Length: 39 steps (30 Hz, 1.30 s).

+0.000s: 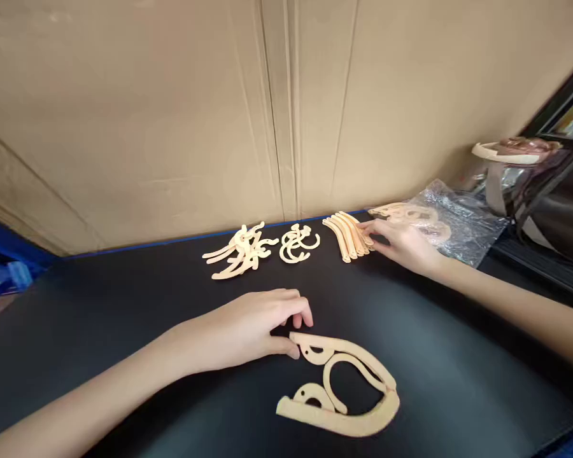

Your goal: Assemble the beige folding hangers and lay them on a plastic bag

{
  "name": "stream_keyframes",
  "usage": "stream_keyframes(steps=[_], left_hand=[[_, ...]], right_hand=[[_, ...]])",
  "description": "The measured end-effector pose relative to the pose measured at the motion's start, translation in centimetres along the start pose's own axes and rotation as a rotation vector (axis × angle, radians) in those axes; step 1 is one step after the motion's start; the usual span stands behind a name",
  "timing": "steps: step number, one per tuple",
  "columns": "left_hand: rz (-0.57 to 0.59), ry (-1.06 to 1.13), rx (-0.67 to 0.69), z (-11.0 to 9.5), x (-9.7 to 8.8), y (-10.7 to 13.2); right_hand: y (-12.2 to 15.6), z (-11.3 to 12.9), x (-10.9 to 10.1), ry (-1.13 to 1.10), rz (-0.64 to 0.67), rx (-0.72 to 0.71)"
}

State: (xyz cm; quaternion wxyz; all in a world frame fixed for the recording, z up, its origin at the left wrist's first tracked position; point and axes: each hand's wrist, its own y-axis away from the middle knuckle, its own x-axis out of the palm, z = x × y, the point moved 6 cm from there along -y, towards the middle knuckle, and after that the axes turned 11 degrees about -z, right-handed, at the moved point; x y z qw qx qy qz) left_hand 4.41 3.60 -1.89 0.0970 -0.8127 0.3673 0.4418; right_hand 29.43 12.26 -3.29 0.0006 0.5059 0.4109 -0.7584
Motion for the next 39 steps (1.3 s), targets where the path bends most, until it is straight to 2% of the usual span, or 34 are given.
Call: stream_keyframes(steps=[3, 6, 9, 12, 15, 17, 20, 23, 26, 28, 30, 32, 34, 36, 39], left_hand=[[-0.027, 0.015, 0.038, 0.1, -0.3, 0.1], [-0.108, 0.138, 0.008, 0.7, -0.9, -0.4], [-0.206, 0.383, -0.082, 1.2, -1.3, -1.4], [-0.352, 0.582, -0.156, 1.2, -1.9, -2.3], [-0.486, 0.714, -0.261, 1.5, -2.1, -2.6], [-0.504, 0.731, -0.288, 1.6, -2.0, -2.7], [-0.526, 0.664, -0.268, 1.7, -2.0, -2.6], [-0.552, 0.6, -0.312, 2.2, -1.9, -2.4], [-0.538, 0.512, -0.303, 1.9, -1.6, -2.4], [-0.573, 0.418, -0.231, 1.1, -1.8, -2.4], [-0.64, 0.294, -0.144, 0.2, -2.0, -2.2], [-0.69, 0.176, -0.098, -0.5, -2.0, -2.0], [-0.724, 0.071, -0.095, -0.9, -2.0, -1.8], [-0.785, -0.049, -0.08, -1.2, -2.5, -1.5], [-0.906, -0.202, -0.097, -0.4, -4.5, -1.2]], right_hand=[[0.0, -0.2, 0.1, -0.055, 0.048, -0.016], [-0.5, 0.8, -0.4, -0.119, 0.034, 0.052], [-1.1, 3.4, -0.7, -0.227, 0.033, 0.236], [-1.3, 7.8, 0.7, -0.586, 0.234, 0.409], [-1.7, 10.6, 1.3, -0.872, 0.299, 0.482], [-2.0, 10.8, 1.2, -0.877, 0.27, 0.488], [-2.5, 10.2, 0.3, -0.547, 0.202, 0.344], [-2.9, 11.1, -1.1, -0.07, 0.078, -0.022], [-2.6, 13.1, -1.2, 0.282, -0.019, -0.407], [-2.4, 13.7, -0.9, 0.408, -0.056, -0.543], [-2.3, 13.9, -0.7, 0.385, -0.056, -0.577], [-2.6, 13.7, -0.5, 0.274, -0.016, -0.528], [-3.1, 12.9, -0.3, 0.128, 0.053, -0.375], [-3.8, 11.2, -0.2, -0.116, 0.121, -0.102], [-4.5, 7.9, -0.1, -0.638, 0.09, 0.404]])
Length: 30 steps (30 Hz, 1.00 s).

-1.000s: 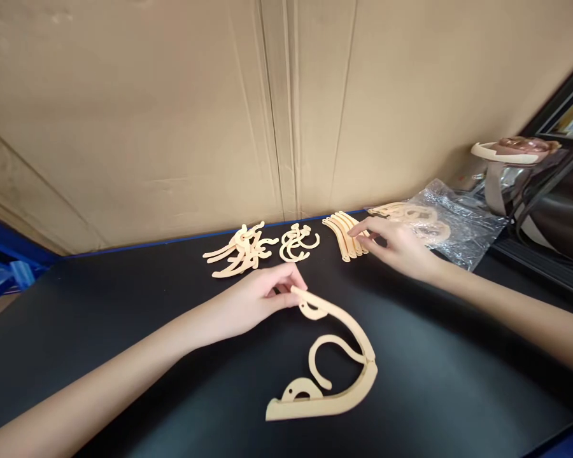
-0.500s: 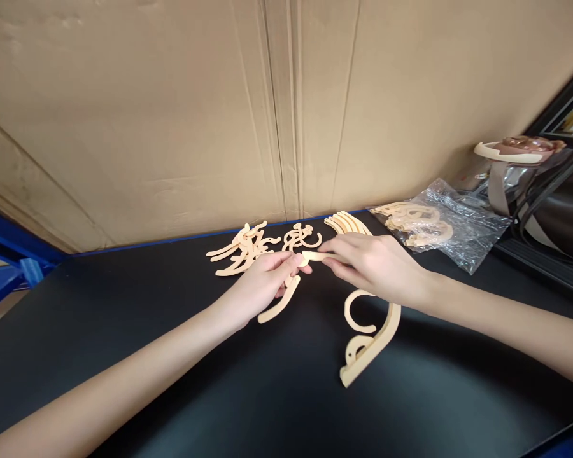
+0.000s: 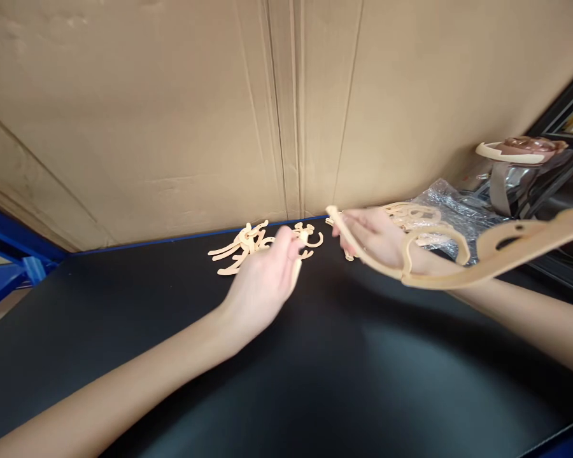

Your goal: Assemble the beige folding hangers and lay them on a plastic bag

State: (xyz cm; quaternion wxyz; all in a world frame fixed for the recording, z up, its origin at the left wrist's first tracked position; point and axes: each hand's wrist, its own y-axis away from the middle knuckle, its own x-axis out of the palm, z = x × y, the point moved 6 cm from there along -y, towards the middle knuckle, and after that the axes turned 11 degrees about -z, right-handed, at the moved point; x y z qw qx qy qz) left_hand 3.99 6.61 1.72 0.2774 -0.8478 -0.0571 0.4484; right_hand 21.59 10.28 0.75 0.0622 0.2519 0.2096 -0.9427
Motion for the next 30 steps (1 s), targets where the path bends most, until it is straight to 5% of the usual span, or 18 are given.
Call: stream_keyframes(steps=[3, 6, 9, 13, 15, 17, 20, 25, 30], left_hand=[[0.019, -0.16, -0.063, 3.2, -0.2, -2.4], [-0.014, -0.188, -0.062, 6.4, 0.0, -4.6], [-0.047, -0.165, -0.048, 8.0, 0.5, -5.6], [-0.057, -0.035, -0.026, 6.3, 0.6, -4.7], [0.112, 0.295, -0.138, 4.5, 1.4, -3.4], [0.435, 0.68, -0.352, 2.4, 3.0, -1.1], [0.672, 0.883, -0.511, -0.1, 4.1, 1.4], [0.471, 1.053, -0.81, 1.1, 4.4, 1.8], [0.427, 1.068, -0.923, 2.8, 4.3, 1.5]], right_hand=[[-0.9, -1.4, -0.8, -0.357, -0.052, 0.295], [-1.0, -1.4, -0.8, -0.485, -0.091, 0.457], [-0.9, -1.2, -1.2, -0.573, -0.198, 0.485], [-0.8, -2.0, -3.0, -0.538, -0.384, 0.396], [-0.5, -2.1, -4.0, -0.503, -0.475, 0.316], [-0.2, -1.8, -4.6, -0.494, -0.542, 0.248], [0.4, -1.1, -4.5, -0.556, -0.593, 0.232], [1.2, -0.9, -3.5, -0.557, -0.501, 0.187], [2.3, -1.3, -1.8, -0.071, -0.198, 0.066]])
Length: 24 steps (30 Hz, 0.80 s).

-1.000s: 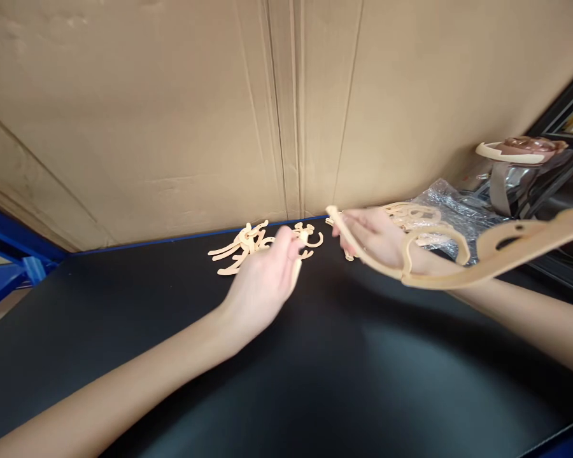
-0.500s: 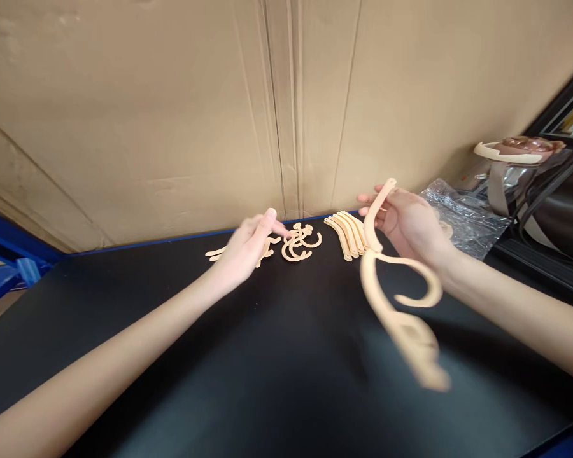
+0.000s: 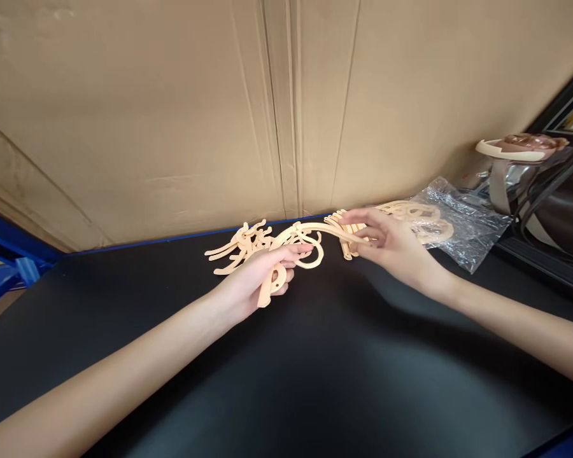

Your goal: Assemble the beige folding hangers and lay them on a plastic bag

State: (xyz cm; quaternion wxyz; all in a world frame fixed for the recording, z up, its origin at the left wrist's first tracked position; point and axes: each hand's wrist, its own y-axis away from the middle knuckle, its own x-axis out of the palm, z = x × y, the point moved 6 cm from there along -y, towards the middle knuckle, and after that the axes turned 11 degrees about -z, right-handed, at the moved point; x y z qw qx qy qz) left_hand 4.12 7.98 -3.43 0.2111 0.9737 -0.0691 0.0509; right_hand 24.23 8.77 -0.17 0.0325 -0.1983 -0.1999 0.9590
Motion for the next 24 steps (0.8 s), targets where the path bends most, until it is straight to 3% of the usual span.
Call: stream_keyframes(steps=[4, 9, 14, 17, 19, 21, 23, 24], left_hand=[[0.016, -0.038, 0.027, 0.0, 0.2, 0.2], [0.069, 0.096, -0.029, 0.6, 1.2, 0.5], [0.273, 0.114, -0.171, 0.8, 2.3, 1.5], [0.346, 0.089, -0.195, 0.6, 2.8, 2.3], [0.334, 0.026, -0.196, 0.7, 3.0, 2.7], [0.277, -0.106, -0.148, 0.9, 3.0, 3.1], [0.234, -0.255, -0.101, 1.1, 3.0, 3.4], [0.224, -0.322, -0.09, 1.3, 3.0, 3.5]], right_hand=[[1.2, 0.7, 1.5, 0.306, 0.146, -0.134], [1.2, 2.1, 2.5, 0.487, 0.151, -0.247], [1.4, 3.2, 3.1, 0.855, 0.047, -0.626], [2.3, 3.0, 4.1, 1.008, 0.094, -0.776], [2.5, 2.6, 4.4, 0.987, 0.191, -0.706], [1.7, 2.0, 4.2, 0.849, 0.285, -0.532], [-0.1, 1.0, 3.1, 0.711, 0.298, -0.311], [-1.5, 0.3, 2.1, 0.683, 0.237, -0.207]])
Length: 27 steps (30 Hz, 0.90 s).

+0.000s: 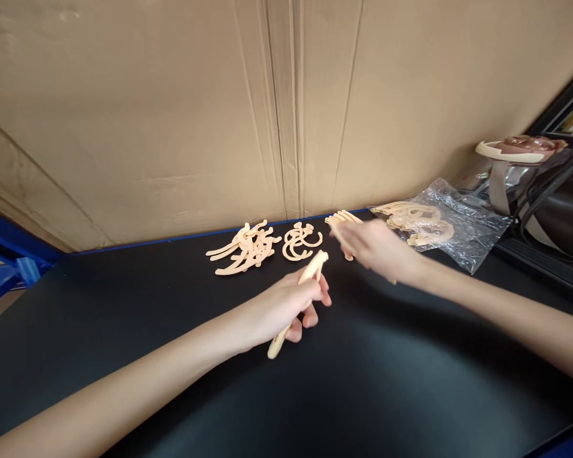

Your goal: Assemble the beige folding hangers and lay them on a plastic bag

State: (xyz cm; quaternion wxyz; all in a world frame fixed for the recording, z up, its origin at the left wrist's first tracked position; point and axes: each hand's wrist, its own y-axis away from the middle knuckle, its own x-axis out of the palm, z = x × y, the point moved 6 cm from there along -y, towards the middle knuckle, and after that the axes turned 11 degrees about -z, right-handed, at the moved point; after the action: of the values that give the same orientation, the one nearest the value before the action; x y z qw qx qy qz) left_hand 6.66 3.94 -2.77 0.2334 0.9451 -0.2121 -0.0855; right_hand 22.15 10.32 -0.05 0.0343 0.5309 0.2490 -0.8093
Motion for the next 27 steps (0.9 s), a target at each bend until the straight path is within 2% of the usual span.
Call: stream_keyframes(steps=[2, 5, 8, 14, 18, 21, 27], left_hand=[[-0.01, -0.087, -0.015, 0.3, 0.1, 0.0], [-0.048, -0.06, 0.002, 0.3, -0.2, -0.4], [-0.064, 0.026, 0.009, 0.3, -0.6, -0.9], [-0.065, -0.005, -0.041, 1.4, -1.0, -1.0], [-0.075, 0.063, -0.015, 1.2, -1.1, -1.0], [-0.13, 0.113, -0.004, 0.8, -1.4, -1.4], [-0.195, 0.059, 0.081, -0.3, -2.0, -2.0]], right_hand=[[-1.9, -3.6, -1.2, 0.104, -0.093, 0.218], [-4.1, -7.7, -1.6, 0.186, -0.138, 0.31], [-5.1, -9.9, -0.5, 0.215, -0.101, 0.347], [-5.0, -10.0, 0.9, 0.225, -0.023, 0.325], [-4.1, -9.6, 0.6, 0.185, 0.02, 0.291], [-3.3, -9.0, 0.1, 0.167, 0.028, 0.252], [-2.4, -8.4, -0.1, 0.156, -0.02, 0.188]])
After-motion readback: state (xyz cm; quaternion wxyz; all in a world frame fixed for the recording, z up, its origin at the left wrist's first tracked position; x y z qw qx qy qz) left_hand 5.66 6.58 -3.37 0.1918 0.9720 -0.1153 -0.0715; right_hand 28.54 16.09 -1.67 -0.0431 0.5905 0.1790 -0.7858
